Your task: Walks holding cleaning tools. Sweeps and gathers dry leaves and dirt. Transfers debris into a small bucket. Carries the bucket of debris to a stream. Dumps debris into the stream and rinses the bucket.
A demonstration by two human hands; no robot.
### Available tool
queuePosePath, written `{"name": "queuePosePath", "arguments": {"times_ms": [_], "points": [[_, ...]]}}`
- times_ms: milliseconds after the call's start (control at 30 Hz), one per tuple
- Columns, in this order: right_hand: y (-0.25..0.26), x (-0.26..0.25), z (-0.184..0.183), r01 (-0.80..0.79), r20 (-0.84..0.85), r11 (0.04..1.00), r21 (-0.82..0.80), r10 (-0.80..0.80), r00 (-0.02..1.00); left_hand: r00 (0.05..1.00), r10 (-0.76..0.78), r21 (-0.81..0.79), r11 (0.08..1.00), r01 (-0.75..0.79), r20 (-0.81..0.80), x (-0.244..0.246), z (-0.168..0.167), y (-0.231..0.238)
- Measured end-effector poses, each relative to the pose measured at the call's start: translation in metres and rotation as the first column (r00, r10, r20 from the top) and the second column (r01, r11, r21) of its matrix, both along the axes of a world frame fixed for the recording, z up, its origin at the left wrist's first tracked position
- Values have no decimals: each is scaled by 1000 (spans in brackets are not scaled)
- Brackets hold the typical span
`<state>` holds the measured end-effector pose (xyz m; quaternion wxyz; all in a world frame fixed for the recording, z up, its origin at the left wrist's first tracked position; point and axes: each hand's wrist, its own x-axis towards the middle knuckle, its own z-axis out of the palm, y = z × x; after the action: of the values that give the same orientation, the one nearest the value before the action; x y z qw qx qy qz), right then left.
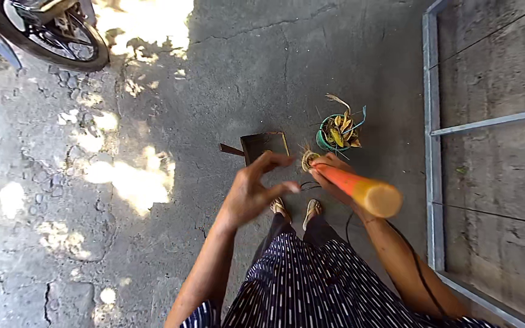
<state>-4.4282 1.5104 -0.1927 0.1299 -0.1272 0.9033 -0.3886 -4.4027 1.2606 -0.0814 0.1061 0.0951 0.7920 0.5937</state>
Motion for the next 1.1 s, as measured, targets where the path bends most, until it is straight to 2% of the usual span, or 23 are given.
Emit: {"name": "queuePosePath", "arguments": {"times_ms": [67,133,200,233,300,367,433,533,633,767,867,1000,1100], "points": [[20,4,-3,43,41,999,31,-44,998,933,170,-192,975,-113,317,-2,-78,-31],[36,10,-6,95,36,992,79,-98,995,711,382,-330,918,-220,590,-2,-160,-61],[47,17,-8,155,17,981,119,-158,987,501,600,-416,797,-437,624,-6,-223,-83],[53,18,-9,182,-4,974,131,-183,983,457,674,-429,730,-532,580,-14,-247,-92],[63,20,-10,229,-49,959,169,-224,973,486,754,-414,652,-636,442,-35,-283,-109],[74,22,-15,292,-34,938,185,-291,956,566,758,-366,652,-664,322,-58,-314,-125],[85,27,-29,393,-3,913,108,-395,919,594,769,-314,639,-702,236,-80,-340,-134],[95,38,-55,528,128,848,-48,-519,845,591,780,-279,625,-729,203,-100,-362,-136],[107,53,-81,583,214,812,4,-571,793,578,794,-254,608,-752,189,-98,-355,-123],[125,63,-93,648,195,762,-2,-635,747,624,763,-235,645,-727,166,-94,-305,-106],[141,57,-87,678,213,733,-55,-654,725,721,693,-294,691,-661,10,-96,-247,-97],[161,54,-85,702,259,707,-86,-665,701,813,533,-413,703,-579,-232,-109,-143,-59],[174,57,-87,730,295,676,-94,-682,669,806,467,-298,761,-576,-365,-124,-81,-14]]}}
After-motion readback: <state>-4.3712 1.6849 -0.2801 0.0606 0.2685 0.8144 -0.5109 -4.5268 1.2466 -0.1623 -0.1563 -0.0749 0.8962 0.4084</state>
